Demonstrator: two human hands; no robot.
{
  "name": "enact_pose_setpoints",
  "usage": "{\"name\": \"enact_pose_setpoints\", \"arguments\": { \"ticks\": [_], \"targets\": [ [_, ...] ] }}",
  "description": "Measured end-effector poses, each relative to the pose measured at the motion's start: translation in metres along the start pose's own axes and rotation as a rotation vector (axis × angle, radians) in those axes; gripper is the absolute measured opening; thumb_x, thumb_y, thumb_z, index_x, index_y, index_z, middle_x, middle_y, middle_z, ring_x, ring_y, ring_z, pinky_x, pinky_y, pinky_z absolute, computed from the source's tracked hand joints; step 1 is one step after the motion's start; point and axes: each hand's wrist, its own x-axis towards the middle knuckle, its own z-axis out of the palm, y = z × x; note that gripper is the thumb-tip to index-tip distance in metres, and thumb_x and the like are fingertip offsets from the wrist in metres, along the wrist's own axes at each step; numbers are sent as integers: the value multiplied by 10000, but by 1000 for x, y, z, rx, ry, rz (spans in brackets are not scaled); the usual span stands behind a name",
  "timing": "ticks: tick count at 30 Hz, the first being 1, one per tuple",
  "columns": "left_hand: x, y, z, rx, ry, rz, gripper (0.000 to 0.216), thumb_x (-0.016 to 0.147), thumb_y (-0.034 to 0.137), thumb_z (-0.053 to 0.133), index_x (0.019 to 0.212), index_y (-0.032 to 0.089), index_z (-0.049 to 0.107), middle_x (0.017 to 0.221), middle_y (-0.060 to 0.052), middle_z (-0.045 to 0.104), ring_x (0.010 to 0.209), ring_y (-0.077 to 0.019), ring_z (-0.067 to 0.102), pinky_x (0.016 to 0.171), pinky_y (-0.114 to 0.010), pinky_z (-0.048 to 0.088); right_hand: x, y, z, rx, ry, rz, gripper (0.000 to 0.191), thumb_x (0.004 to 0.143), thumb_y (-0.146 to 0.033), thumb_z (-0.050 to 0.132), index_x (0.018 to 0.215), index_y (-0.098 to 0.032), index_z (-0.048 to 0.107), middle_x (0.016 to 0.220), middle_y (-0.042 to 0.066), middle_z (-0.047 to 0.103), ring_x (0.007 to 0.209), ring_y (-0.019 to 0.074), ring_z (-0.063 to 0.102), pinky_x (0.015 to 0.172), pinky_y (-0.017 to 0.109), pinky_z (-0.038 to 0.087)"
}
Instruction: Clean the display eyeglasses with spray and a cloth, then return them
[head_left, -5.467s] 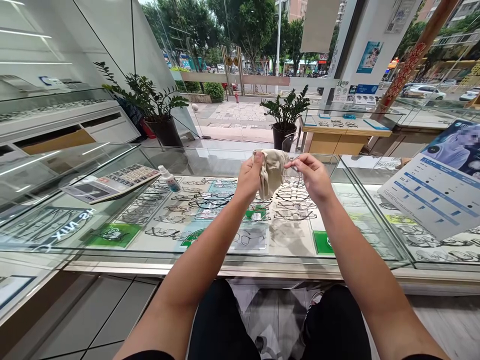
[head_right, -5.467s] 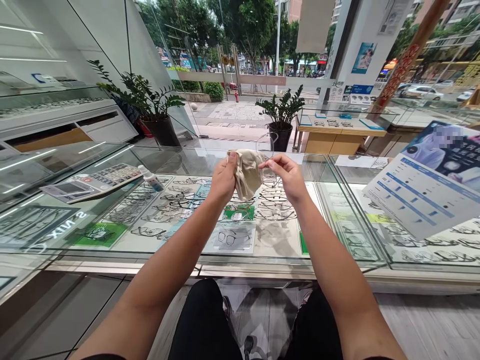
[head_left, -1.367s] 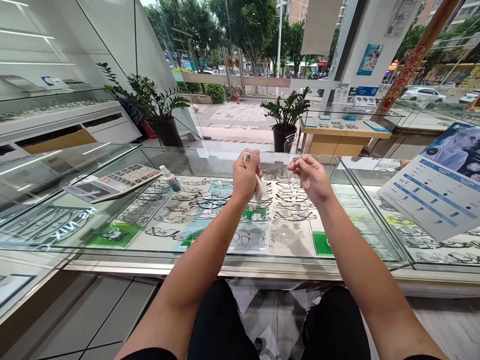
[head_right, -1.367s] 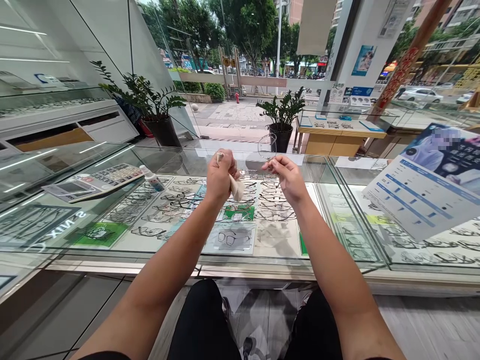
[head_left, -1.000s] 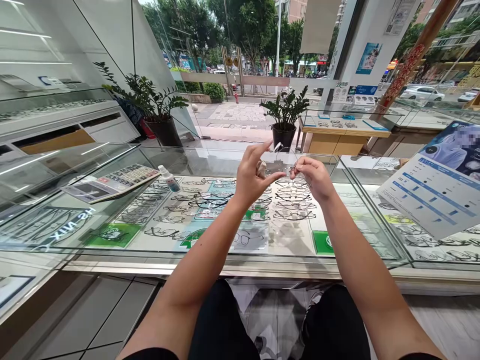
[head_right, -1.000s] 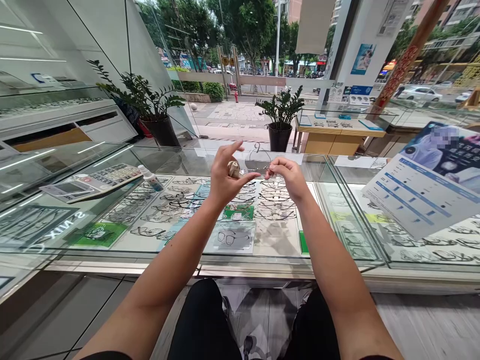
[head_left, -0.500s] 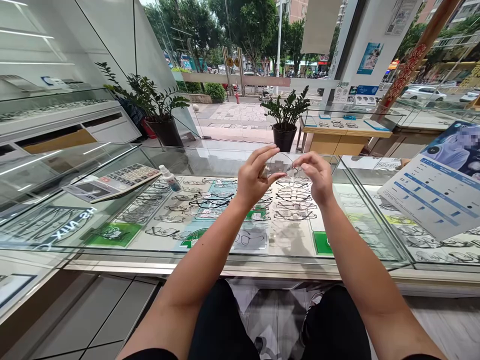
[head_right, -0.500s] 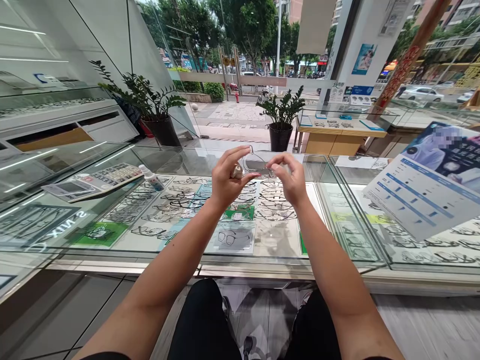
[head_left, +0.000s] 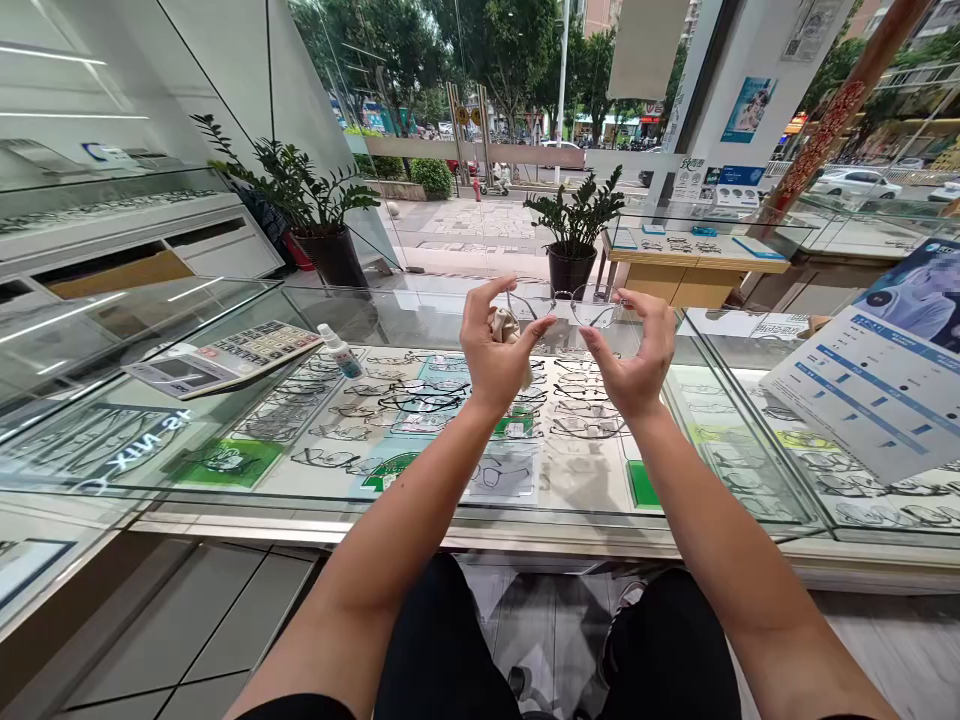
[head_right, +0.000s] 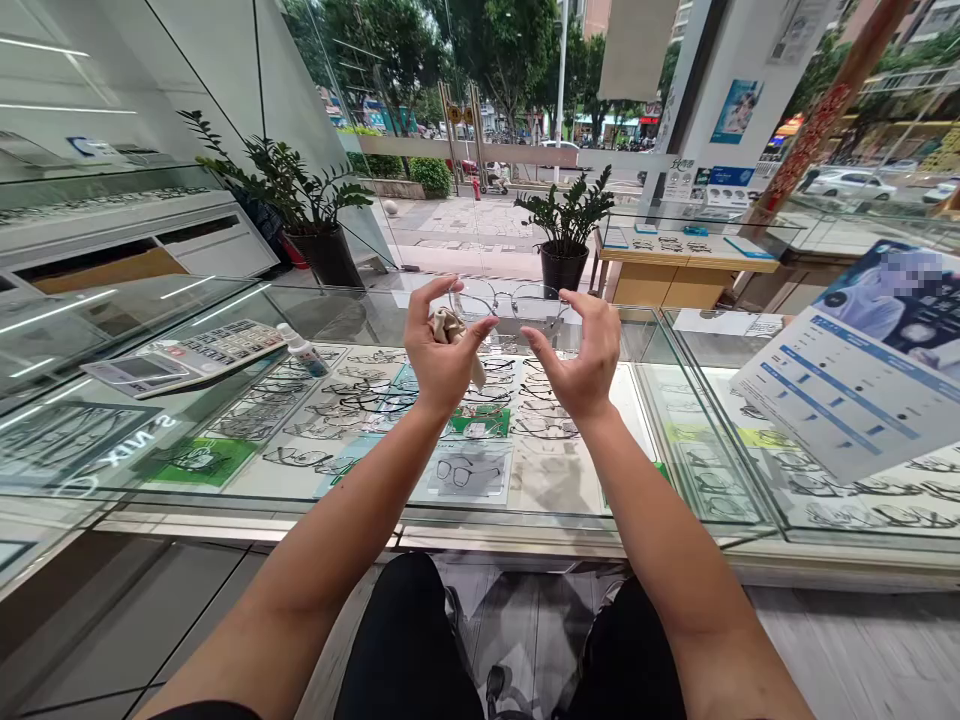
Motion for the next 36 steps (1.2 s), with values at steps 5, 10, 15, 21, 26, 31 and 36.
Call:
{"name": "enact_pose_setpoints", "arguments": {
  "ticks": [5,10,15,21,26,31,36],
  "targets": [
    [0,1,-1,-42,-45,-51,669,796,622,1026,1343,325,781,1271,-77,734,1053,-232,676,859,-341,554,0,1,0,-90,70,-60,569,1056,-606,704,1534,-305,637,1399,151,717,1373,398,656,1198,643,522],
    [0,-1,0,-30,-64,-17,625,845,673,969,1342,336,794,1227,-77,714,1150,-260,675,955,-372,552,1,2,0,-144,99,-61,565,1091,-585,664,1589,-323,607,1377,137,725,1287,369,687,1132,626,564],
    [-3,0,2,5,-32,-37,687,837,731,945,1360,315,785,1224,-79,730,1159,-265,687,959,-379,558,0,-1,2,-67,85,21,565,1071,-608,692,1554,-321,629,1390,135,722,1302,370,672,1170,639,543],
    [-8,-1,4,30,15,-69,626,888,688,927,1326,272,765,1277,-96,772,987,-216,700,888,-367,563,-1,2,5,-4,113,54,580,1045,-630,732,1508,-288,665,1365,138,743,1257,349,678,1166,613,539],
    [-8,-8,2,128,10,57,593,935,712,866,1350,304,747,1275,-80,761,1045,-221,711,889,-368,575,-1,11,10,36,156,22,603,1021,-675,762,1491,-304,691,1337,108,790,1193,323,699,1119,601,566],
    [-6,-10,3,160,69,152,568,926,692,884,1332,316,754,1223,-73,721,1109,-241,694,906,-376,576,-2,16,14,59,101,65,570,1041,-692,736,1480,-328,725,1329,99,824,1200,310,717,1121,602,580],
    [-6,-9,4,173,80,153,542,935,673,892,1330,324,762,1175,-75,707,1099,-245,690,859,-369,582,-4,15,16,65,103,84,574,1031,-695,751,1463,-316,739,1339,109,832,1192,313,727,1104,595,589]
  ]
}}
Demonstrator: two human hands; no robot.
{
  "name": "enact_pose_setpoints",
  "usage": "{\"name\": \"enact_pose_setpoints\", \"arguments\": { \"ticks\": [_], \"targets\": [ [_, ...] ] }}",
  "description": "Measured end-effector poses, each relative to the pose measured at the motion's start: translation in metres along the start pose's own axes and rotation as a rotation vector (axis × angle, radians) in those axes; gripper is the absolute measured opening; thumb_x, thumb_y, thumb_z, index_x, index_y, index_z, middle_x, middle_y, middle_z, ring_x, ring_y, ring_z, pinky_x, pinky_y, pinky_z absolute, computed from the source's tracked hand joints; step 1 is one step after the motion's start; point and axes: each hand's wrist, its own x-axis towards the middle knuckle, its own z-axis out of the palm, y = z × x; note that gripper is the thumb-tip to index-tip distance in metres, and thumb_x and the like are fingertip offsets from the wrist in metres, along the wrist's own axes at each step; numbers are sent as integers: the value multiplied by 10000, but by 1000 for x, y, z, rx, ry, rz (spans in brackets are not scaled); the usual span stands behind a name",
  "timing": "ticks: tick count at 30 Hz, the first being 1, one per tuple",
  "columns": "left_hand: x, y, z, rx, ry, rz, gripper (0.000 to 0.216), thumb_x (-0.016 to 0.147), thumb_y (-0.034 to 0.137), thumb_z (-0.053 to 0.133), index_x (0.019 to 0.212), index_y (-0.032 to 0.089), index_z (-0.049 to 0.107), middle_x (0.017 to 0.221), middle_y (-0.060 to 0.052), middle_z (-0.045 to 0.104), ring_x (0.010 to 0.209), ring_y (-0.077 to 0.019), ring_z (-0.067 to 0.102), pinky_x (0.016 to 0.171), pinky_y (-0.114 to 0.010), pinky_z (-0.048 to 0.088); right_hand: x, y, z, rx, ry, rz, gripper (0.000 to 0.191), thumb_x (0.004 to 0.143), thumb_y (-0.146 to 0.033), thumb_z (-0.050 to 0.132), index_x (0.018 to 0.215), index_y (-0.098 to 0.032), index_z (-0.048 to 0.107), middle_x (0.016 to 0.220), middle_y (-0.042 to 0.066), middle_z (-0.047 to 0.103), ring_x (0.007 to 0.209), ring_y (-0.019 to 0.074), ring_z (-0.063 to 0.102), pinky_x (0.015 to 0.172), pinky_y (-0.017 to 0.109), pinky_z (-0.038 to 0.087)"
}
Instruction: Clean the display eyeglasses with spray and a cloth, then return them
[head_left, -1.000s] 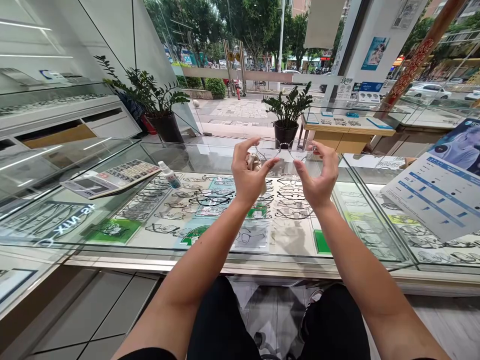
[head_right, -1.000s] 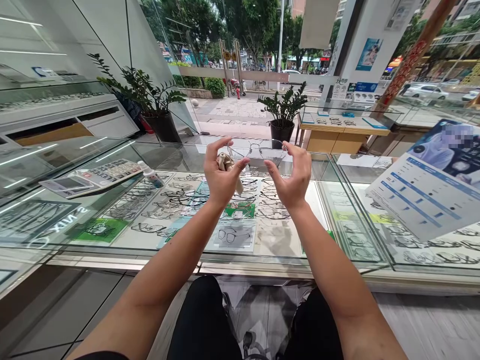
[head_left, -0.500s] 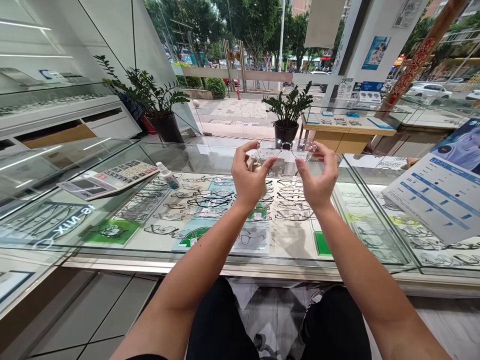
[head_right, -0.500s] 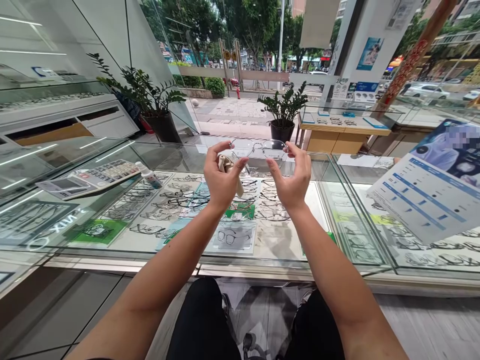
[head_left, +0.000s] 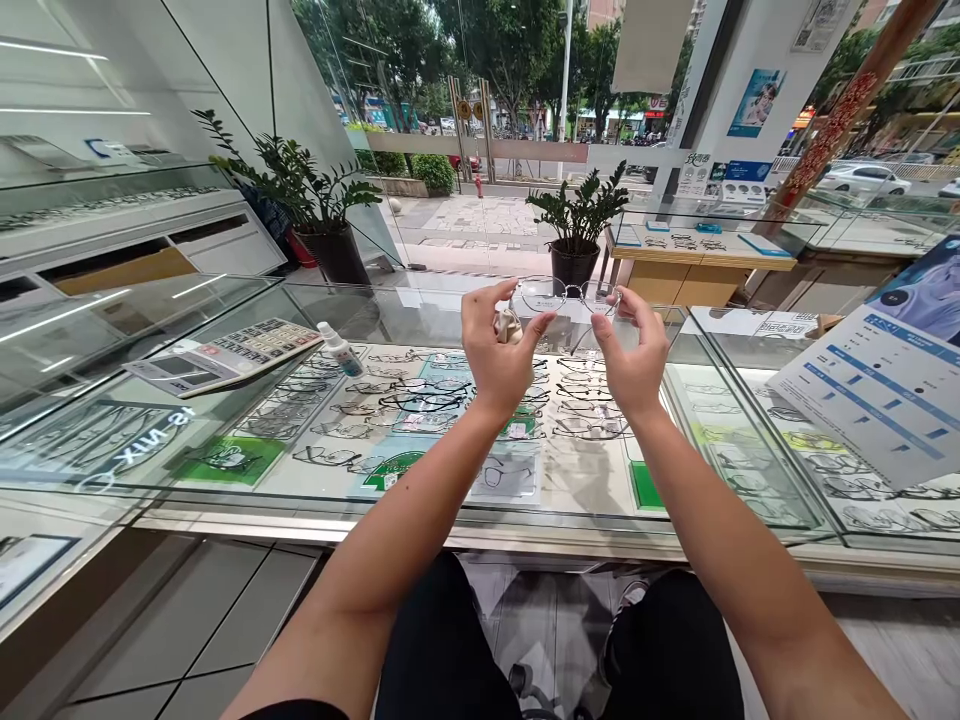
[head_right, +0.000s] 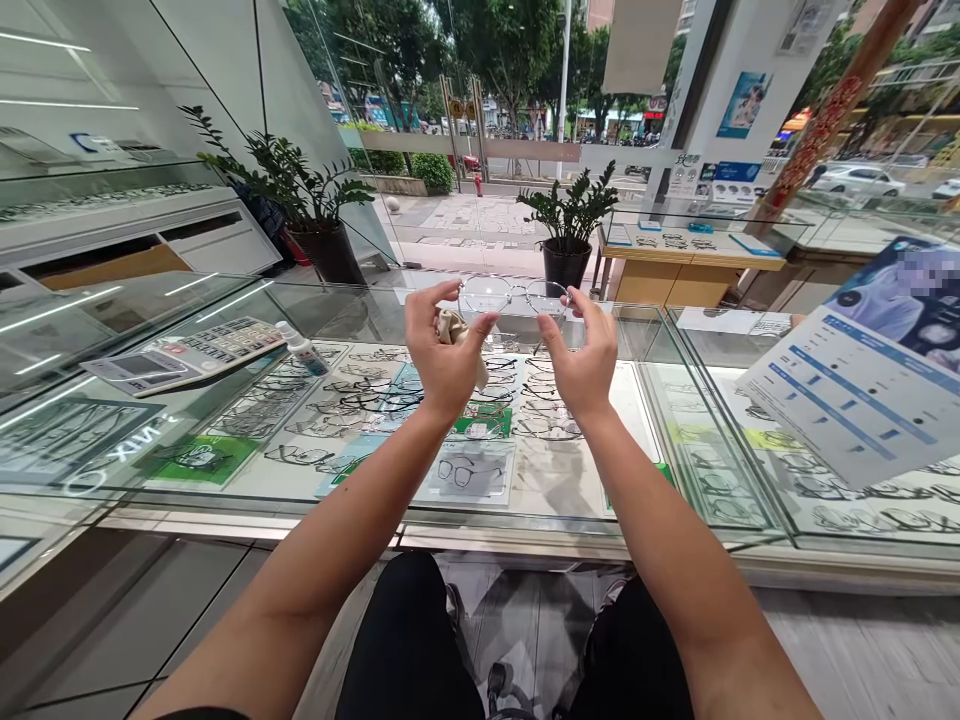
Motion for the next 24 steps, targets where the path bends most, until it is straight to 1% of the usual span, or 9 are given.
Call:
{"name": "enact_pose_setpoints", "arguments": {
  "ticks": [4,10,12,18,24],
  "targets": [
    [0,0,0,16,12,20,511,952,645,889,1333,329,761,1165,-75,714,1072,-237,689,838,-361,588,-1,-1,0,4,-4,7,564,1034,-694,741,1438,-300,745,1316,111,833,1175,307,731,1097,579,583],
    [0,-1,-1,26,9,36,516,956,632,890,1342,317,754,1163,-70,708,1081,-237,693,874,-368,591,-1,-1,1,-24,0,19,569,1023,-714,728,1375,-268,763,1233,110,841,1119,294,719,1075,558,574],
    [1,-2,-1,20,1,47,516,959,625,889,1348,316,750,1176,-70,711,1096,-240,693,900,-376,596,-1,-1,1,-10,0,20,576,1021,-715,730,1386,-270,762,1255,113,841,1119,295,724,1074,560,580],
    [1,-4,0,28,21,103,519,958,613,892,1368,325,756,1206,-79,704,1125,-245,687,937,-386,609,-1,-1,2,17,-32,45,624,1024,-722,732,1478,-293,738,1396,129,831,1211,313,732,1134,595,583],
    [0,-4,1,22,32,101,547,945,645,882,1378,333,761,1236,-81,687,1124,-236,696,957,-390,623,-2,-1,2,22,-44,62,644,1024,-734,729,1485,-285,749,1409,140,837,1216,321,751,1137,612,596]
  ]
}}
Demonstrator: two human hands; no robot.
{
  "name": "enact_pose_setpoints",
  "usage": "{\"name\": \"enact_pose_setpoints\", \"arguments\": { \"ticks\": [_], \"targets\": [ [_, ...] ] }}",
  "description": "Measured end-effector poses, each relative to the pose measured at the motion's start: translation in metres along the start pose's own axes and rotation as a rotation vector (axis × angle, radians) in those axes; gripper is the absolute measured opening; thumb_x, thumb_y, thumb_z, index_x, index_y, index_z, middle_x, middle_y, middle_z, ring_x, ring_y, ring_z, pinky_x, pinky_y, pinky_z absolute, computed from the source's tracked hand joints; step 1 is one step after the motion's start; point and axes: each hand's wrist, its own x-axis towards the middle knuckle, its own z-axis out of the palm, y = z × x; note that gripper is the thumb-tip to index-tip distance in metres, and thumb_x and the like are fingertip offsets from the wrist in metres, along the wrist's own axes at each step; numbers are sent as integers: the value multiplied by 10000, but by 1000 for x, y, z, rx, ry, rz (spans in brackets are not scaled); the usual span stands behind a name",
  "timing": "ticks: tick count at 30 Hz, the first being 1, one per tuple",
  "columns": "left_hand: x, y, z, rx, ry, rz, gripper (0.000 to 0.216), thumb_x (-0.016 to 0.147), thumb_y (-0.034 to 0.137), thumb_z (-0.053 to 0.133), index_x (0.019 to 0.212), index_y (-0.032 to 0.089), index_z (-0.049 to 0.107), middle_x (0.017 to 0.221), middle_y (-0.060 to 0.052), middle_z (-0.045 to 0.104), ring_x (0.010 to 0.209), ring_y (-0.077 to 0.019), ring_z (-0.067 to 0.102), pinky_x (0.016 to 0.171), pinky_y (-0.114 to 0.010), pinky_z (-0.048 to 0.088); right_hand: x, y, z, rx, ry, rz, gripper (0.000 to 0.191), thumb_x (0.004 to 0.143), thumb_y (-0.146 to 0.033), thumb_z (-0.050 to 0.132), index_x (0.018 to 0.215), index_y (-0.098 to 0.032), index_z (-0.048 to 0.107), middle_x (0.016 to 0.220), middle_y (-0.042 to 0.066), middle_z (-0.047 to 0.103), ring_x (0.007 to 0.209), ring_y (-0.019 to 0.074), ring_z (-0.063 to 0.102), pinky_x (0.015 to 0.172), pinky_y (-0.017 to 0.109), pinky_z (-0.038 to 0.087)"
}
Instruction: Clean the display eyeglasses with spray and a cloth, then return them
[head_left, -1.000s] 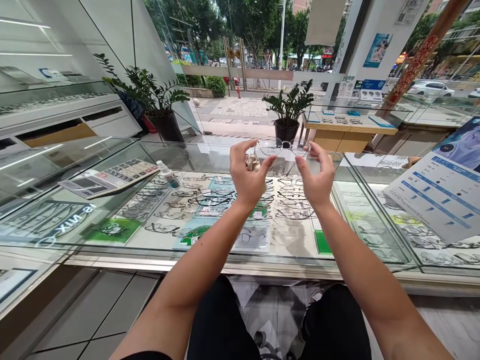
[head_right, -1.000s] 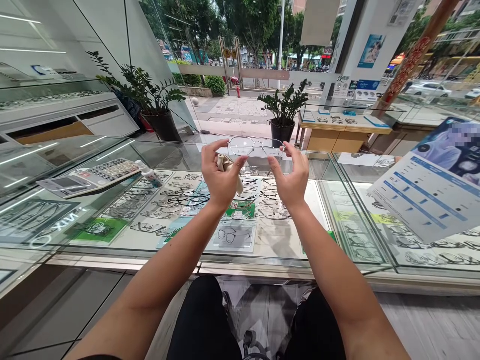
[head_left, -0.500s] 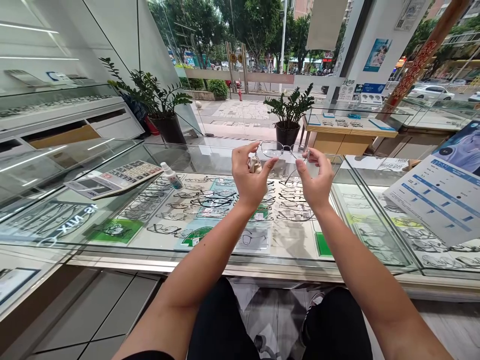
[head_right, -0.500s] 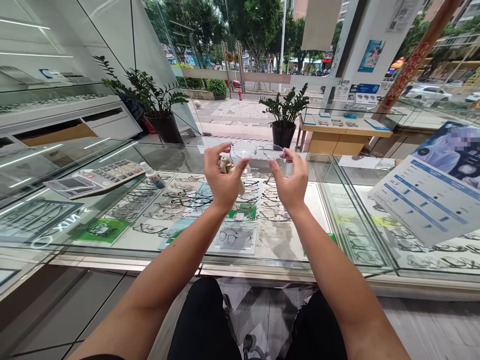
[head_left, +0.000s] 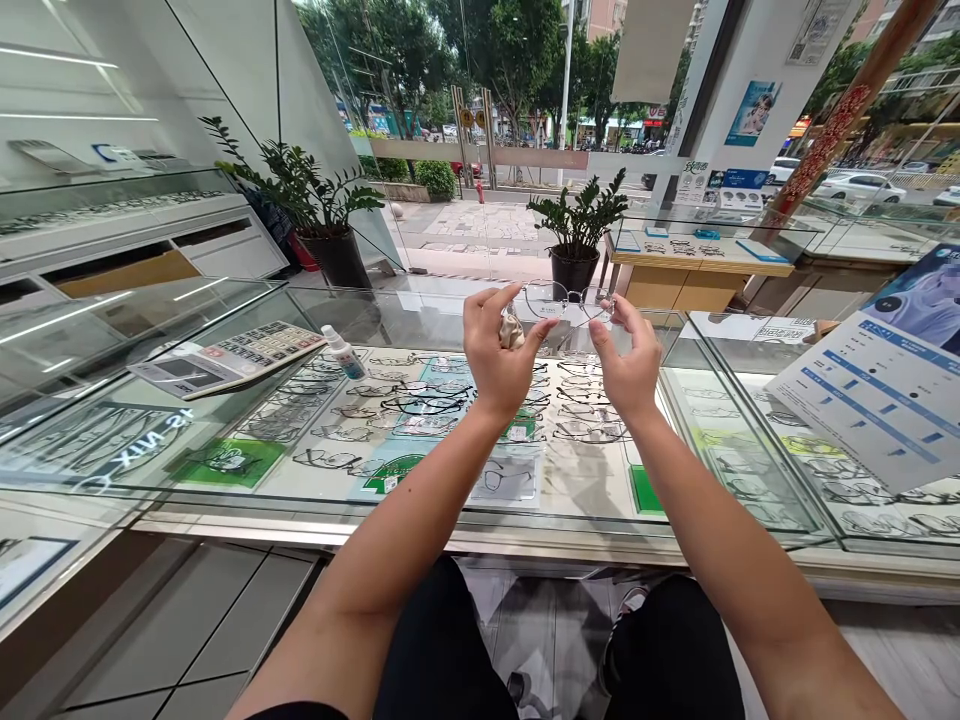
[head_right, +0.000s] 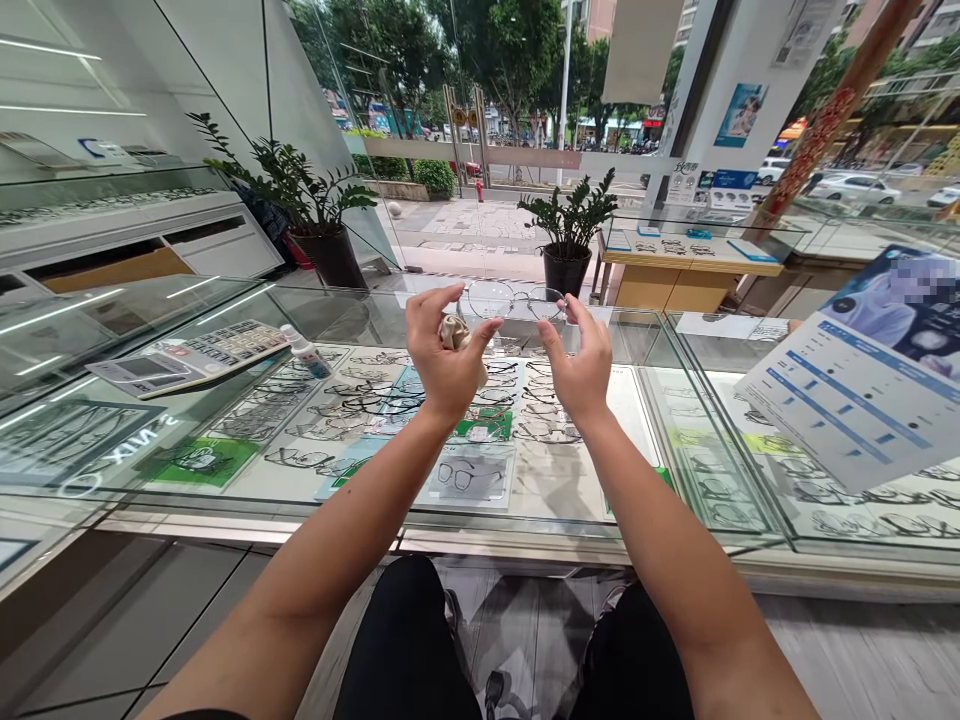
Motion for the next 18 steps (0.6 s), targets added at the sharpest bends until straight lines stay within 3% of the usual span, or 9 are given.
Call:
{"name": "enact_pose_setpoints", "arguments": {
  "ticks": [10,15,18],
  "targets": [
    [2,4,-1,6,-31,-20,501,970,626,875,1364,336,766,1211,-89,757,1068,-236,707,848,-366,615,1,1,0,-21,39,-53,622,1048,-702,709,1527,-305,696,1443,130,799,1204,309,735,1143,604,581],
    [2,5,-2,-30,-84,-80,495,959,619,894,1339,326,772,1187,-85,787,1080,-250,727,899,-401,619,1,0,-3,-47,77,-85,623,1058,-692,700,1562,-327,660,1428,128,761,1219,328,714,1125,625,578],
    [2,5,-2,-10,-101,-118,512,955,657,882,1316,309,777,1168,-84,799,1033,-241,732,853,-388,607,2,-1,-4,-94,106,-106,628,1058,-715,683,1563,-341,660,1382,118,760,1201,330,702,1093,616,589]
  ]
}}
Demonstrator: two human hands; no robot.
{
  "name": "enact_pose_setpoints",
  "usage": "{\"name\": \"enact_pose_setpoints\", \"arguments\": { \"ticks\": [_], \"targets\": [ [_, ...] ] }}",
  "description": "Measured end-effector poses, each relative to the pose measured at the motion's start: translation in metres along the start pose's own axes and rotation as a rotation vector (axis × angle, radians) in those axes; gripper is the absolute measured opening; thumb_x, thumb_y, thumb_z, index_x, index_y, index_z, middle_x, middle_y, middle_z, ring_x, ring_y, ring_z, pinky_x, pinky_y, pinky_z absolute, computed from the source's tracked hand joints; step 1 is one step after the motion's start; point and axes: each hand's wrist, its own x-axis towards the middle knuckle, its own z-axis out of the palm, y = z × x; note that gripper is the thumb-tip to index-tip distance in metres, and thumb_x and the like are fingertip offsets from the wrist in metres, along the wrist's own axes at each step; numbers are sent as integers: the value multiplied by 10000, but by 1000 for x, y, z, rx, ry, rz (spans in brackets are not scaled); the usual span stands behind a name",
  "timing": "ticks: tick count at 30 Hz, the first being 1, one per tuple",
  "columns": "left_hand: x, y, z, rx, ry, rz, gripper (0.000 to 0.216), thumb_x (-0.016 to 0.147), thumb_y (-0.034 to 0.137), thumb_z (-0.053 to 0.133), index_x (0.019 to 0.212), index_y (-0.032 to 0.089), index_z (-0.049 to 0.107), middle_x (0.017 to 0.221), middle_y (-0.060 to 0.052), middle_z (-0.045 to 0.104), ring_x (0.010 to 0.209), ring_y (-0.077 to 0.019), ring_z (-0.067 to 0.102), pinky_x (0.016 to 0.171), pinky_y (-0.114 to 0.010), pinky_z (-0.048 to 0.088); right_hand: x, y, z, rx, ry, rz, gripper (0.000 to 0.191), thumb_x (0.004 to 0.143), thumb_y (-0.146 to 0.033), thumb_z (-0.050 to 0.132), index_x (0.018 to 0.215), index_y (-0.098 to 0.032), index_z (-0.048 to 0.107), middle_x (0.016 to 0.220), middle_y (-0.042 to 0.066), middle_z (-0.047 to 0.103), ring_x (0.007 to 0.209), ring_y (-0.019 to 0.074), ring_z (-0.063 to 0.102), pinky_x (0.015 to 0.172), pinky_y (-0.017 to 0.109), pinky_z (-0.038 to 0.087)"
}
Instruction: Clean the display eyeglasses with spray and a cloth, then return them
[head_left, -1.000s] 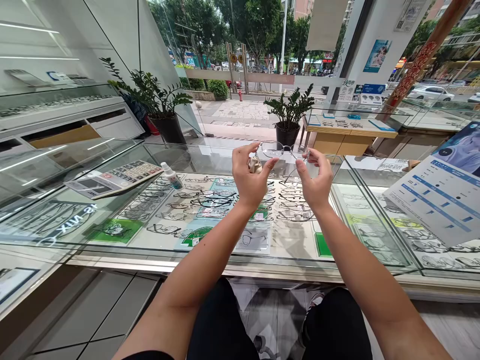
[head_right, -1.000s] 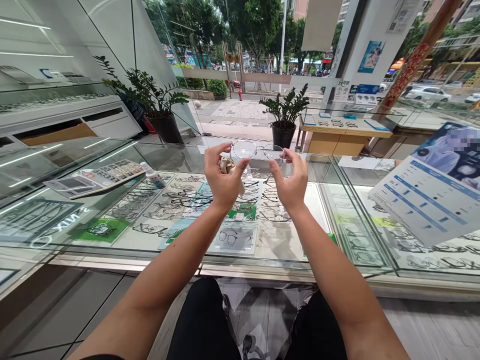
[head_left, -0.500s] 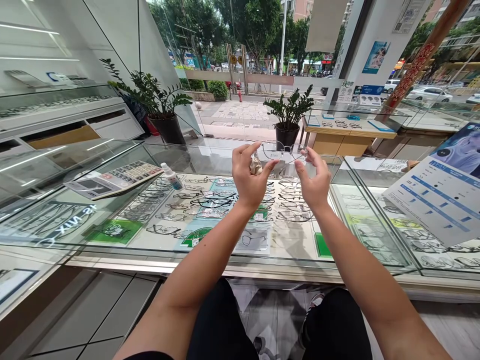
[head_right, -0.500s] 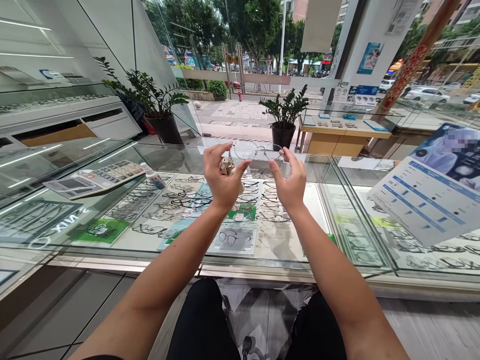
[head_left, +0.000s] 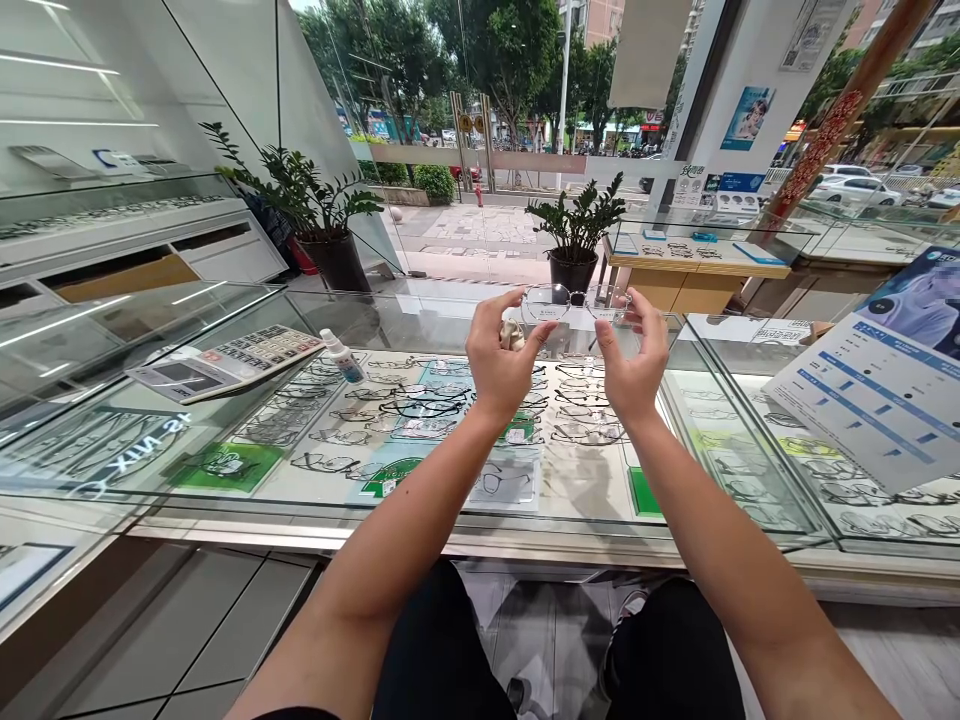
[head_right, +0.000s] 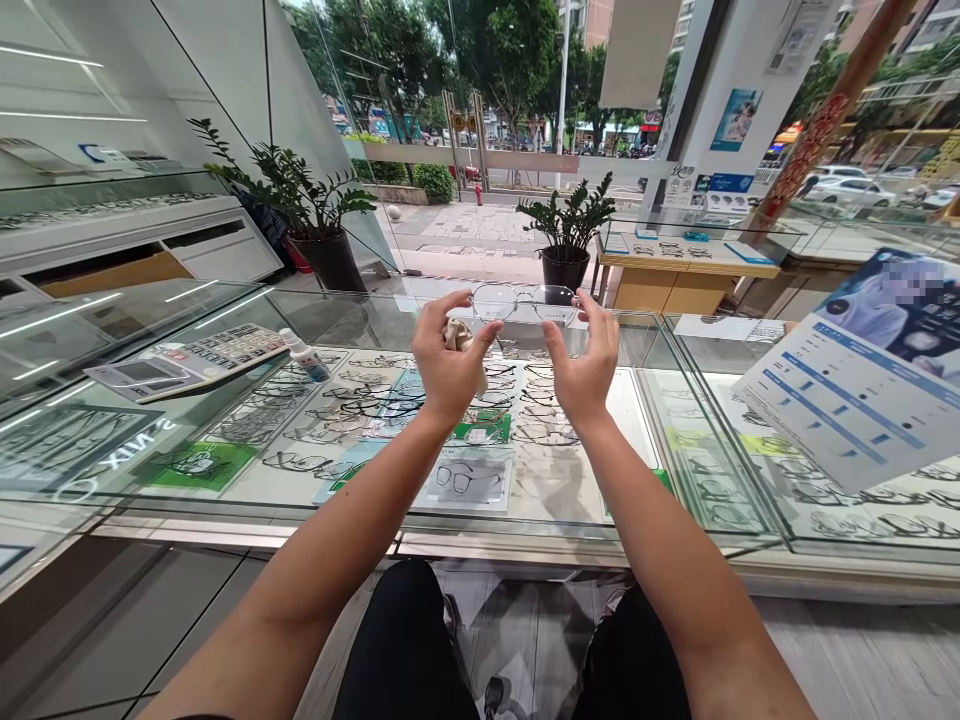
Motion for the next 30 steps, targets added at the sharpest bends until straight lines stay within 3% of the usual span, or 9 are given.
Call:
{"name": "enact_pose_setpoints", "arguments": {
  "ticks": [20,30],
  "targets": [
    [-3,-2,2,-23,-56,-75,480,948,674,887,1213,289,779,1101,-66,815,904,-199,720,777,-359,558,4,-5,-3,-57,72,-61,601,1054,-739,673,1523,-363,682,1316,95,745,1200,339,699,1095,632,565],
    [-2,-4,2,27,51,15,500,928,668,907,1233,299,764,1080,-72,732,987,-233,685,801,-379,552,1,4,3,17,-100,48,619,1080,-749,621,1497,-296,690,1351,134,785,1232,319,696,1103,587,580]
  ]
}}
